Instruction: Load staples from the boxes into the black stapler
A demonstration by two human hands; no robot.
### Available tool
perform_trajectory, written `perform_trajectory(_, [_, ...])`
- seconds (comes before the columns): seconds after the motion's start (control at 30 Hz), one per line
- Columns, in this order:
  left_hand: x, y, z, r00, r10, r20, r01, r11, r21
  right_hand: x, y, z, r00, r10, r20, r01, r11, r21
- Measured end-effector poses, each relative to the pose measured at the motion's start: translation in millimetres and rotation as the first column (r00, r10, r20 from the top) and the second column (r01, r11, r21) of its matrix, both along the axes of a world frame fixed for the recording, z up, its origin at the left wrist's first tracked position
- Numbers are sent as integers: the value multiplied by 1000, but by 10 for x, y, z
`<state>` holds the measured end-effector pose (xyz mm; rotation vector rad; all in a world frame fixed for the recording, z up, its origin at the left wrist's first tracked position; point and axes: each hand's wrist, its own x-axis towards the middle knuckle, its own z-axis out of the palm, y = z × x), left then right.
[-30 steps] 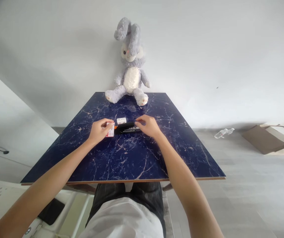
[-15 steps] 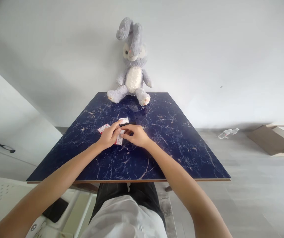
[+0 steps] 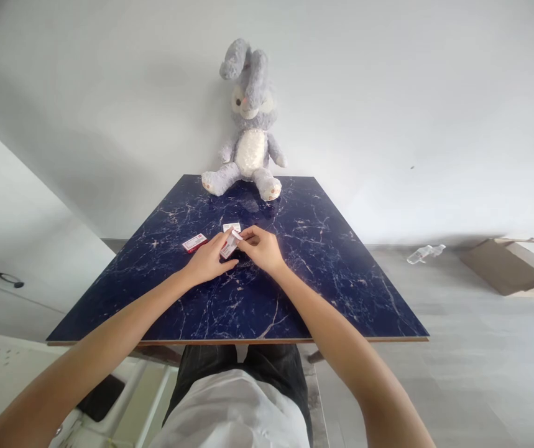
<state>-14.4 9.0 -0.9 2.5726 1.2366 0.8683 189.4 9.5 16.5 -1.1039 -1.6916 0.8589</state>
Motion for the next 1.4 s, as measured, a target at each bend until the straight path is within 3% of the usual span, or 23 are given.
perform_trajectory(0.17, [-10, -4, -6, 1000, 6, -3, -6, 996, 88, -24, -39, 12, 990, 115, -79, -117, 993, -24])
perform_trajectory(0.43, [10, -47, 4, 998, -41, 42, 35, 990, 140, -25, -24, 24, 977, 54, -208, -67, 996, -58])
perform_trajectory(0.77, [-11, -55, -5, 991, -62, 122, 33, 973, 229, -13, 45, -43, 937, 155, -313, -196, 975, -102])
perform_trajectory(0.9, [-63, -57, -6, 987, -92, 129, 55, 964, 261, -20, 55, -81, 944, 182, -277, -214, 973, -90])
perform_trajectory(1.17, [-92, 0, -55, 990, -50, 133, 14, 966, 256, -112, -123, -40, 994, 38, -101, -28, 994, 102])
perform_trajectory(1.33, [-111, -5, -38, 982, 38, 187, -85, 965, 249, -185, -209, -6, 992, 101, 73, -117, 956, 268])
perform_trajectory(1.4, [-130, -3, -22, 977, 66, 202, -116, 963, 245, -190, -187, -32, 978, 167, 126, -195, 947, 254])
